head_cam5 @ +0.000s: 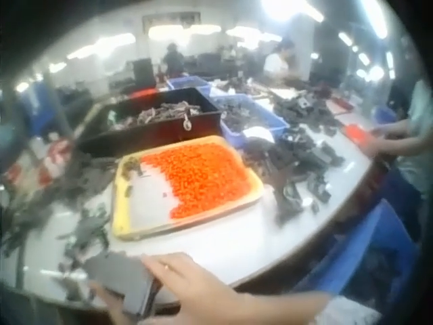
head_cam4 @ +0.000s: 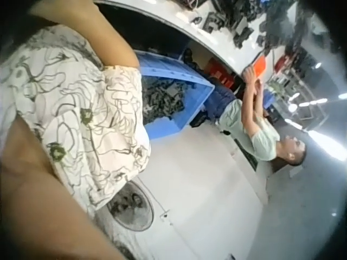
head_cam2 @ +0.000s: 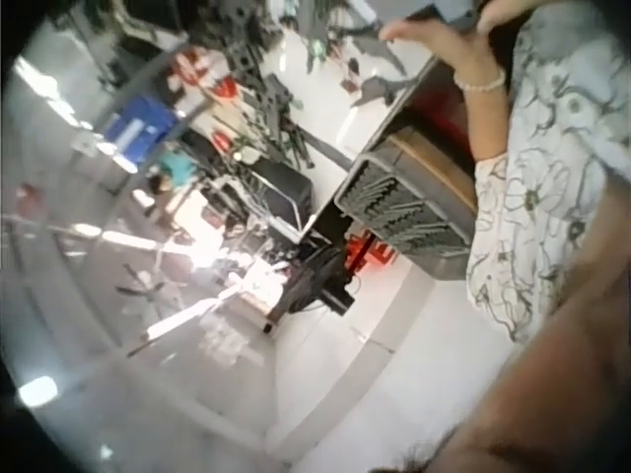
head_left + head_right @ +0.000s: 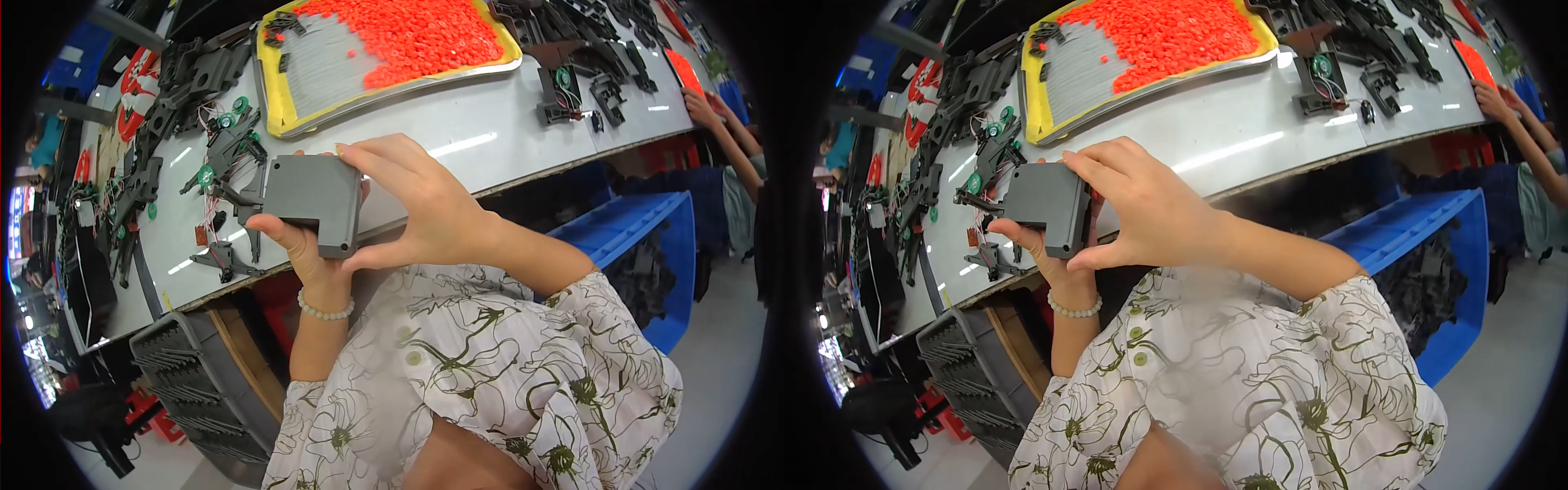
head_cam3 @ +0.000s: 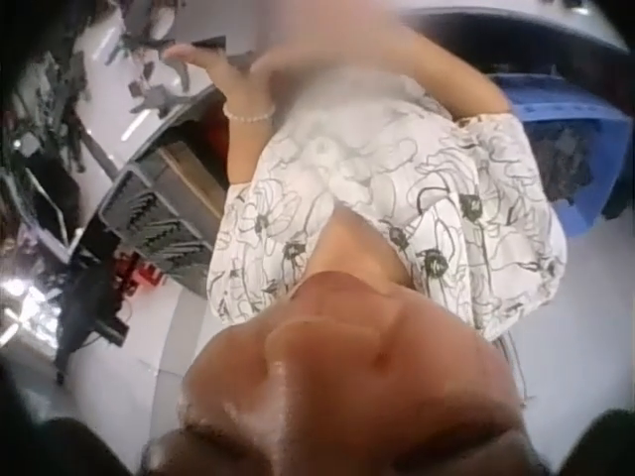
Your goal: The person assembles a plastic housing by hand, inserting a wiring harness and electronic components into it, then securing them with plastic pins.
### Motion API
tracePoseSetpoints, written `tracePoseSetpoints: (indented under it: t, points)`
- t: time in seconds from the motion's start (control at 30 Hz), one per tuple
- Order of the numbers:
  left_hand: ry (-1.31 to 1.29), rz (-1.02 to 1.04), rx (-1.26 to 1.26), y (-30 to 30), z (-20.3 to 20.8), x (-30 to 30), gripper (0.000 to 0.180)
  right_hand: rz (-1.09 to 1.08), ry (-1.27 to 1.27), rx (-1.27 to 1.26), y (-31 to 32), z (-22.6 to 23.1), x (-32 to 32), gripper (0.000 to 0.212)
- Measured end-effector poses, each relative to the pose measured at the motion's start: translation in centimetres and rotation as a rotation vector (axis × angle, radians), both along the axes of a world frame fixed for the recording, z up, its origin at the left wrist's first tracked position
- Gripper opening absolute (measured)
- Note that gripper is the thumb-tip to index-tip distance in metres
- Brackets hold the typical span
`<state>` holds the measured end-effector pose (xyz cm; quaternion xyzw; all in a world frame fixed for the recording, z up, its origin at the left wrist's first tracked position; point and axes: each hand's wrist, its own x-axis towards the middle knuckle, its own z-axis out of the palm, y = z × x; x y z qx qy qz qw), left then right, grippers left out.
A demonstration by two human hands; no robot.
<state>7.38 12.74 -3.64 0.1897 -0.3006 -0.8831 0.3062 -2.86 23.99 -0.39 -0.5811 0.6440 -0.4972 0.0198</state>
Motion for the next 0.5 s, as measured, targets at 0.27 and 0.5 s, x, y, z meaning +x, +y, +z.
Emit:
tracePoseSetpoints:
  t: [0.27, 0.5]
  points:
    - [-0.1, -0.009, -0.042, -0.12, 0.08, 0.14, 0.087, -0.037, -0.072, 0.0, 0.01, 0.01, 0.14, 0.083]
    - [-0.167, 0.022, -0.037, 0.43, 0.7, 0.12, 0.086, -0.054, -0.034, 0.033, -0.06, 0.21, 0.5, 0.079]
